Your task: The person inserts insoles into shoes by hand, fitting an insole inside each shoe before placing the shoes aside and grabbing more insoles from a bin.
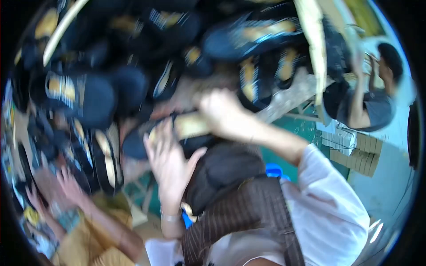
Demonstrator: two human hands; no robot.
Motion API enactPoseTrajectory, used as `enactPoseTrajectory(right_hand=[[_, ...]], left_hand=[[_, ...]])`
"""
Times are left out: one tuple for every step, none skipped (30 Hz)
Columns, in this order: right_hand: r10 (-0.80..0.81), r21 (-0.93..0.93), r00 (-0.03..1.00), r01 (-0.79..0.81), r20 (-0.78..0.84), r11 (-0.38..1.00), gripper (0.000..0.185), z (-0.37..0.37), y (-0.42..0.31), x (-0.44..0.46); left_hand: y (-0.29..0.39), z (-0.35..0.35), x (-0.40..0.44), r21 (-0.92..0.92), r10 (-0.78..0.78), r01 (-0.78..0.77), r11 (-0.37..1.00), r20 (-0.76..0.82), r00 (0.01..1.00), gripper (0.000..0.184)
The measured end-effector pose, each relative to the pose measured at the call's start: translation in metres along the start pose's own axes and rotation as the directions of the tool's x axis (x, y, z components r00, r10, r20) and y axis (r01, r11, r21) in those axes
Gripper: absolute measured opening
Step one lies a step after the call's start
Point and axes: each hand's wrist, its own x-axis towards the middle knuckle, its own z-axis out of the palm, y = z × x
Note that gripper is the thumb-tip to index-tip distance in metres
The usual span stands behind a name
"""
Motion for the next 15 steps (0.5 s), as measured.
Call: enactPoseTrajectory(right_hand=[[-0.073, 0.126, 0.973, 0.103, -0.218, 0.987, 0.033, -0.005, 0.002, -0.022], [-0.142, 0.206, 0.892, 0.25, -0.43, 0.946, 0.037, -0.012, 0.005, -0.039], [-0.136, 0.37, 0.847, 0.362, -0.514, 0.856, 0.033, -0.036, 0.011, -0.059], [-0.127, 0.516, 0.803, 0.486, -0.582, 0.705, 0.03, -0.067, 0.016, -0.084], [-0.016, 0.509, 0.764, 0.445, -0.644, 0.737, 0.02, -0.092, 0.018, -0.104], [0.101, 0.493, 0.678, 0.415, -0.728, 0.765, 0.017, -0.114, 0.034, -0.123], [0.257, 0.475, 0.514, 0.355, -0.818, 0.805, 0.015, -0.127, 0.057, -0.133], [0.378, 0.483, 0.351, 0.284, -0.856, 0.829, 0.013, -0.137, 0.086, -0.133], [0.431, 0.491, 0.272, 0.221, -0.861, 0.842, 0.013, -0.149, 0.117, -0.126], [0.461, 0.524, 0.29, 0.201, -0.839, 0.827, 0.017, -0.16, 0.148, -0.113], [0.417, 0.449, 0.345, 0.014, -0.841, 0.893, 0.021, -0.173, 0.169, -0.1], [0.39, 0.38, 0.369, -0.102, -0.844, 0.919, 0.026, -0.183, 0.184, -0.081], [0.316, 0.311, 0.388, -0.076, -0.866, 0.947, 0.031, -0.187, 0.204, -0.058], [0.233, 0.18, 0.447, -0.158, -0.864, 0.971, 0.041, -0.196, 0.213, -0.041], [0.176, 0.078, 0.468, -0.222, -0.866, 0.972, 0.046, -0.198, 0.225, -0.022]], left_hand=[[0.002, -0.011, 0.002, -0.061, -0.042, 0.038, 0.997, -0.057, 0.998, 0.088], [0.016, -0.025, 0.002, -0.175, -0.162, 0.143, 0.974, -0.095, 0.982, 0.077], [0.028, -0.025, -0.002, -0.182, -0.239, 0.185, 0.966, -0.344, 0.908, 0.065], [0.038, -0.021, 0.0, -0.123, -0.233, 0.198, 0.972, -0.559, 0.796, 0.057], [0.044, -0.019, -0.003, -0.139, -0.241, 0.198, 0.97, -0.499, 0.832, 0.055], [0.062, -0.022, 0.003, -0.145, -0.229, 0.182, 0.973, -0.45, 0.863, 0.053], [0.08, -0.012, 0.013, -0.183, -0.247, 0.196, 0.963, -0.324, 0.913, 0.052], [0.089, 0.005, 0.031, -0.215, -0.264, 0.223, 0.951, -0.188, 0.946, 0.052], [0.09, 0.03, 0.047, -0.138, -0.249, 0.232, 0.963, -0.127, 0.96, 0.053], [0.088, 0.045, 0.058, -0.061, -0.242, 0.238, 0.969, -0.071, 0.968, 0.055], [0.086, 0.042, 0.058, -0.055, -0.231, 0.225, 0.973, -0.12, 0.966, 0.053], [0.083, 0.038, 0.057, -0.052, -0.217, 0.212, 0.976, -0.171, 0.961, 0.051], [0.081, 0.021, 0.044, -0.039, -0.175, 0.171, 0.985, -0.16, 0.972, 0.049], [0.081, -0.007, 0.025, -0.062, -0.133, 0.125, 0.99, -0.13, 0.983, 0.044], [0.084, -0.045, 0.004, -0.377, -0.134, 0.077, 0.923, -0.129, 0.983, 0.033]])
